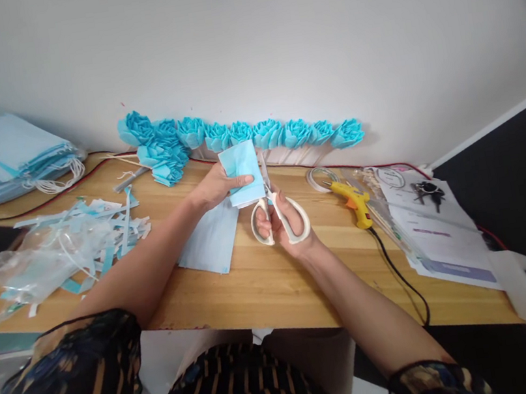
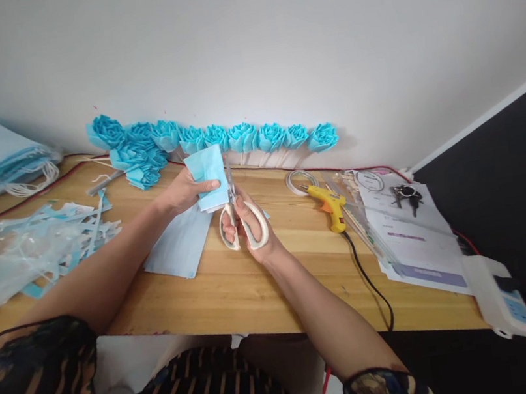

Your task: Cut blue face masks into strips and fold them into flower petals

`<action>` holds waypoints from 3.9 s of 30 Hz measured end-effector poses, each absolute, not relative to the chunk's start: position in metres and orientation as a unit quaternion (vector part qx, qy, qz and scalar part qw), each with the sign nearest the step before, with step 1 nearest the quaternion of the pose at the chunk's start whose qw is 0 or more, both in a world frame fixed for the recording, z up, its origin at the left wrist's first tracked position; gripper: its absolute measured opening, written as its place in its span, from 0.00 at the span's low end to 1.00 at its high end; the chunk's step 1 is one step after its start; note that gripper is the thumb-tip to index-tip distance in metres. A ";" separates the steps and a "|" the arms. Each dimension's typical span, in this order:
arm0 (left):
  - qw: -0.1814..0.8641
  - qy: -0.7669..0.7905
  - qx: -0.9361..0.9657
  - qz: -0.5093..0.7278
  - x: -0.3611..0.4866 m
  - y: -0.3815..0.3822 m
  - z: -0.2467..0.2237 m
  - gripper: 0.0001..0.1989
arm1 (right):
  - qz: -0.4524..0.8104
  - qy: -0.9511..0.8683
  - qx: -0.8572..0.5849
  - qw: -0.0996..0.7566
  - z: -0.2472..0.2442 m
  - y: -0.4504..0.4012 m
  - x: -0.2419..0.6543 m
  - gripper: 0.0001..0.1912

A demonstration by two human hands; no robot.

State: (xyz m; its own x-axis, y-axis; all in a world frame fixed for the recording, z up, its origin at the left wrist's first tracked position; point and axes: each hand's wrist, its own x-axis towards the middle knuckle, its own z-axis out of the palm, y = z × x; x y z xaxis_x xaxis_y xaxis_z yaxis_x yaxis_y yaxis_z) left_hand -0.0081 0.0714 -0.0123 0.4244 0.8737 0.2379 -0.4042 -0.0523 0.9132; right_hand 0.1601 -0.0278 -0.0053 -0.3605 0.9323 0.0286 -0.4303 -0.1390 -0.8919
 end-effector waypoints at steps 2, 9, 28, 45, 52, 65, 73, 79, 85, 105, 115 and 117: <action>0.653 0.227 0.527 0.494 -0.009 0.071 -0.012 0.28 | 0.700 -0.436 -0.285 0.488 -0.006 -0.027 0.161 0.26; 0.659 0.241 0.518 0.490 -0.011 0.071 -0.011 0.28 | 0.694 -0.439 -0.296 0.487 -0.009 -0.026 0.161 0.32; 0.657 0.260 0.513 0.488 -0.013 0.072 -0.015 0.28 | 0.680 -0.437 -0.314 0.498 -0.007 -0.028 0.159 0.47; 0.677 0.282 0.424 0.532 -0.011 0.068 -0.008 0.29 | 0.701 -0.497 -0.277 0.430 -0.007 -0.024 0.164 0.36; 0.686 0.271 0.457 0.497 -0.010 0.067 -0.011 0.27 | 0.693 -0.486 -0.287 0.449 -0.014 -0.023 0.168 0.28; 0.697 0.243 0.486 0.469 -0.002 0.061 -0.014 0.22 | 0.687 -0.472 -0.281 0.476 -0.012 -0.021 0.165 0.24; 0.686 0.243 0.487 0.482 -0.002 0.062 -0.016 0.21 | 0.683 -0.461 -0.282 0.491 -0.008 -0.025 0.163 0.27; 0.686 0.247 0.485 0.483 -0.004 0.063 -0.015 0.22 | 0.683 -0.449 -0.289 0.498 -0.009 -0.024 0.164 0.28; 0.682 0.257 0.483 0.486 -0.005 0.063 -0.015 0.22 | 0.675 -0.452 -0.295 0.502 -0.012 -0.023 0.166 0.30; 0.697 0.267 0.441 0.498 -0.008 0.066 -0.016 0.25 | 0.660 -0.464 -0.336 0.486 -0.004 -0.023 0.166 0.43; 0.685 0.295 0.426 0.513 -0.009 0.067 -0.014 0.23 | 0.682 -0.493 -0.297 0.450 -0.010 -0.023 0.168 0.26; 0.688 0.296 0.423 0.510 -0.008 0.066 -0.014 0.23 | 0.683 -0.498 -0.294 0.446 -0.009 -0.023 0.168 0.26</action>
